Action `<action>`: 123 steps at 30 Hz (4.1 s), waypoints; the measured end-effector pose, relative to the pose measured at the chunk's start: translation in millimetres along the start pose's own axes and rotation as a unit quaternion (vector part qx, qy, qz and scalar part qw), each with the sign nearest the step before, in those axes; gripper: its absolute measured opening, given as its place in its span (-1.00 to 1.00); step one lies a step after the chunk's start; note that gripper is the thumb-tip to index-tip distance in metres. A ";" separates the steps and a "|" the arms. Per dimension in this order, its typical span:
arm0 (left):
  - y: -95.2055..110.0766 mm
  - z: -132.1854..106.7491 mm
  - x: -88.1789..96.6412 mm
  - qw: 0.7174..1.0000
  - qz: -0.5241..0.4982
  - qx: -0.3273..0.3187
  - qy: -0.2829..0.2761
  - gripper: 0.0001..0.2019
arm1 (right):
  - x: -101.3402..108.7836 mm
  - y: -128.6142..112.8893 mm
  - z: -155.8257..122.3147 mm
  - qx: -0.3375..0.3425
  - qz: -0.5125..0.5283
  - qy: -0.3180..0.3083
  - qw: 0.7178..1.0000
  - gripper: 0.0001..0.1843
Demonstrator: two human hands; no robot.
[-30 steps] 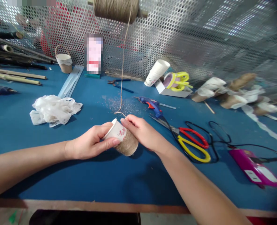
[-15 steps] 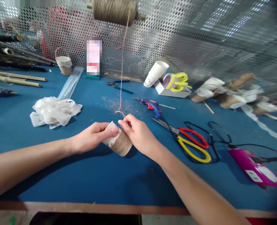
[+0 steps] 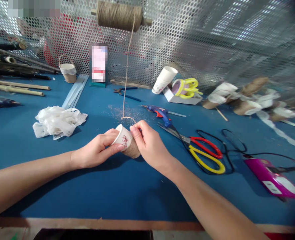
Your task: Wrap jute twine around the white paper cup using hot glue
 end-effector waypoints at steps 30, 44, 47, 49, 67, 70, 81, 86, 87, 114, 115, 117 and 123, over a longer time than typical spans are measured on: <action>-5.2 1.2 -12.3 0.959 -0.211 0.177 0.073 -0.80 | 12.6 -3.4 -7.2 0.063 0.069 -0.018 0.995 -0.80; -4.3 -1.9 -12.7 0.952 -0.233 0.177 0.090 -0.79 | 0.6 3.6 -9.5 0.047 -0.007 0.014 0.999 -0.81; -3.2 0.8 -13.5 0.943 -0.238 0.212 0.095 -0.77 | -1.2 1.2 -11.4 0.060 -0.032 0.021 0.997 -0.81; -2.3 2.8 -13.8 0.941 -0.229 0.228 0.099 -0.79 | -2.1 -1.0 -13.4 0.071 -0.054 0.025 0.996 -0.81; -4.5 0.6 -12.6 0.928 -0.282 0.213 0.116 -0.80 | 38.7 23.8 18.7 -0.065 -0.044 0.097 0.992 -0.76; -6.8 -3.6 -11.6 0.946 -0.237 0.196 0.105 -0.79 | 62.8 52.7 44.9 -0.184 -0.168 0.134 0.959 -0.77; -22.0 -2.4 -7.1 0.960 -0.163 0.196 0.118 -0.75 | 63.0 118.9 89.5 -0.339 -0.157 -0.040 0.927 -0.68; -24.2 -2.7 -6.4 0.950 -0.186 0.222 0.116 -0.75 | 67.8 106.2 78.5 -0.312 -0.036 -0.002 0.949 -0.71; -24.1 -3.0 -6.4 0.950 -0.187 0.221 0.114 -0.75 | 71.1 99.6 71.9 -0.295 -0.006 0.011 0.956 -0.72; -22.2 -5.1 -8.9 0.971 -0.149 0.166 0.080 -0.72 | 62.5 24.4 -26.0 -0.069 -0.076 -0.106 0.989 -0.48; -22.1 -5.0 -9.2 0.971 -0.151 0.169 0.079 -0.71 | 62.5 24.6 -26.7 -0.058 -0.084 -0.100 0.990 -0.48; -21.5 -4.7 -9.5 0.970 -0.151 0.173 0.078 -0.69 | 63.0 24.7 -28.3 -0.039 -0.098 -0.084 0.991 -0.48; -19.3 -2.2 -8.3 0.973 -0.147 0.162 0.075 -0.69 | 65.1 20.7 -32.0 0.001 -0.135 -0.036 0.990 -0.65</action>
Point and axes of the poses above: each hand's wrist, its own z-axis towards the middle knuckle, its own x-axis out of the back of the hand, y = z × x, the point moved 2 cm from there along z, towards the middle knuckle, and after that the axes turned 15 degrees about -x, right-handed, at the moved point
